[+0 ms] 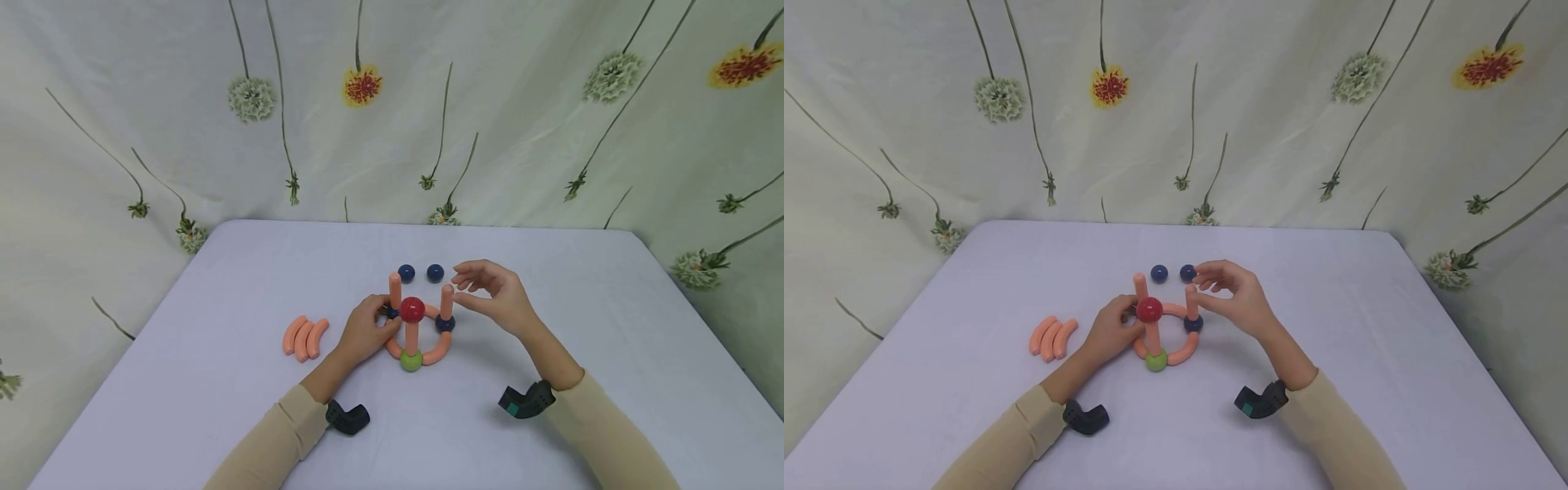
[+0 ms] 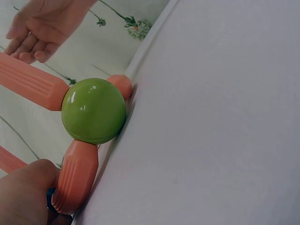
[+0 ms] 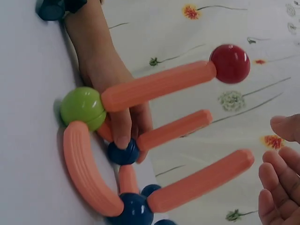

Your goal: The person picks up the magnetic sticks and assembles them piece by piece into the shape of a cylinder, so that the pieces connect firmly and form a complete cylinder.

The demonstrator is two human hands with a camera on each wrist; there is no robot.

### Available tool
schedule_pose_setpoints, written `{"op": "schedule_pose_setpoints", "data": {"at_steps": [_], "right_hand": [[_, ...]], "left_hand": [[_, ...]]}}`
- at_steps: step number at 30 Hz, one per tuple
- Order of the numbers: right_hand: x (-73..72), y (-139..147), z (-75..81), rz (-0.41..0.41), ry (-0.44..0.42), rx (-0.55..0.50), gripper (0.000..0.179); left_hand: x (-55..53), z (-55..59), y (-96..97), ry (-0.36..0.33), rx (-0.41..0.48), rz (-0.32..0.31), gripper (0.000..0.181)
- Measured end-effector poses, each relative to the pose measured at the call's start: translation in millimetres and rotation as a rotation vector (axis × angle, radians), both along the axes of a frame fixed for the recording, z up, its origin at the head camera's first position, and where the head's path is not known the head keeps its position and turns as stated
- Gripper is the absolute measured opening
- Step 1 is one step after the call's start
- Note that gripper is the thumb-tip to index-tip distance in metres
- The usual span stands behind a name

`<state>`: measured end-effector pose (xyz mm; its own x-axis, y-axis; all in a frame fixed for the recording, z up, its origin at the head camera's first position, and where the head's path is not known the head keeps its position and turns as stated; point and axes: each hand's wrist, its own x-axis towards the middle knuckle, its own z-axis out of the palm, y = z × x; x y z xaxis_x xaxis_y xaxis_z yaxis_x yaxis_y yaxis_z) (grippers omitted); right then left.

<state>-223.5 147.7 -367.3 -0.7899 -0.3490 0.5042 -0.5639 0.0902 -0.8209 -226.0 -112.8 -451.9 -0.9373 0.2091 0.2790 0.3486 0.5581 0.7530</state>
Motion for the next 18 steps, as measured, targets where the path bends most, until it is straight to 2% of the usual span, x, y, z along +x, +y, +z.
{"op": "schedule_pose_setpoints", "data": {"at_steps": [5,12,18], "right_hand": [[-13.3,7.6,-24.7,-0.009,-0.112,0.062,0.04],[-26.4,4.8,-64.4,0.002,-0.29,0.263,0.039],[-25.5,2.6,-73.2,-0.001,-0.296,0.292,0.033]], "left_hand": [[0.0,-1.4,-0.4,0.002,-0.004,-0.001,0.04],[1.2,-1.1,-0.2,-0.006,-0.004,-0.009,0.04],[-0.1,-1.1,-0.4,0.006,0.005,-0.01,0.041]]}}
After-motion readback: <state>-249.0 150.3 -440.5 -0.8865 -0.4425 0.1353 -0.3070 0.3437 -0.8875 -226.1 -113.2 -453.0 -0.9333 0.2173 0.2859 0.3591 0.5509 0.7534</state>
